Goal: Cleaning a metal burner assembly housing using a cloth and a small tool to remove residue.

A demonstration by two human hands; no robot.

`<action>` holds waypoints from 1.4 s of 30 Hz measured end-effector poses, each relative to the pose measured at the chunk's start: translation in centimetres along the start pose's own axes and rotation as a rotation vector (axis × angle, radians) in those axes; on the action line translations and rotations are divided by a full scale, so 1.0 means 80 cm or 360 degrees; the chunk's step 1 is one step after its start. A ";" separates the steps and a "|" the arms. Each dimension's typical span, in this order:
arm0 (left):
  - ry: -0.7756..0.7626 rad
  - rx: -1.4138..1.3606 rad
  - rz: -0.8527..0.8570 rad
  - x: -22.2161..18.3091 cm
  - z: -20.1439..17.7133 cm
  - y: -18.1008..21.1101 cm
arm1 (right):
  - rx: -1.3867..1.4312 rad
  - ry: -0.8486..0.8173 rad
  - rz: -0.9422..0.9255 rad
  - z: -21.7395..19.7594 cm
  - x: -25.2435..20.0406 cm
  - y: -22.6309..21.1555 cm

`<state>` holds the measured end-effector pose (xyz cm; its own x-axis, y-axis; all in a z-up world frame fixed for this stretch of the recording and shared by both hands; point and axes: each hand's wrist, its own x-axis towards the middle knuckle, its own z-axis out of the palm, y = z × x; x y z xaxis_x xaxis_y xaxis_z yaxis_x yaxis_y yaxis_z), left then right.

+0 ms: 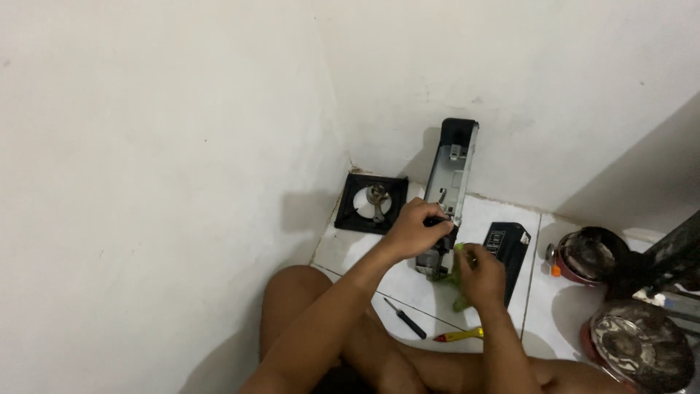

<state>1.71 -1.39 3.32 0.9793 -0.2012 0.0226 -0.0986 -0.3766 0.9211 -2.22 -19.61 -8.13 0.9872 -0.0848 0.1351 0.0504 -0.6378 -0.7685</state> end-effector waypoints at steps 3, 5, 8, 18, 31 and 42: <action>-0.0015 -0.0060 -0.0052 -0.003 0.004 -0.001 | 0.0326 0.0376 -0.0002 -0.007 0.005 -0.005; 0.0051 -0.0099 0.0013 -0.001 0.011 -0.006 | 0.0860 0.0535 -0.0160 -0.028 0.000 -0.037; 0.0051 -0.0118 0.0005 -0.010 0.009 0.000 | 0.0871 0.0485 -0.0680 -0.037 0.015 -0.036; 0.0102 -0.0043 0.0188 0.008 0.007 -0.048 | 0.0665 0.0397 -0.0575 0.014 0.022 -0.004; 0.0064 -0.0115 0.0121 0.005 -0.009 -0.044 | 0.0436 0.0029 0.0146 -0.006 0.017 -0.002; 0.0018 -0.0001 0.0319 -0.013 -0.011 -0.008 | 0.1395 -0.0171 0.0561 -0.003 0.022 0.008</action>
<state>0.93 -0.15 3.04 0.9419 -0.2619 0.2103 -0.2921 -0.3297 0.8978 -0.45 -20.38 -8.23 0.9736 -0.0642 -0.2189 -0.2006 0.2159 -0.9556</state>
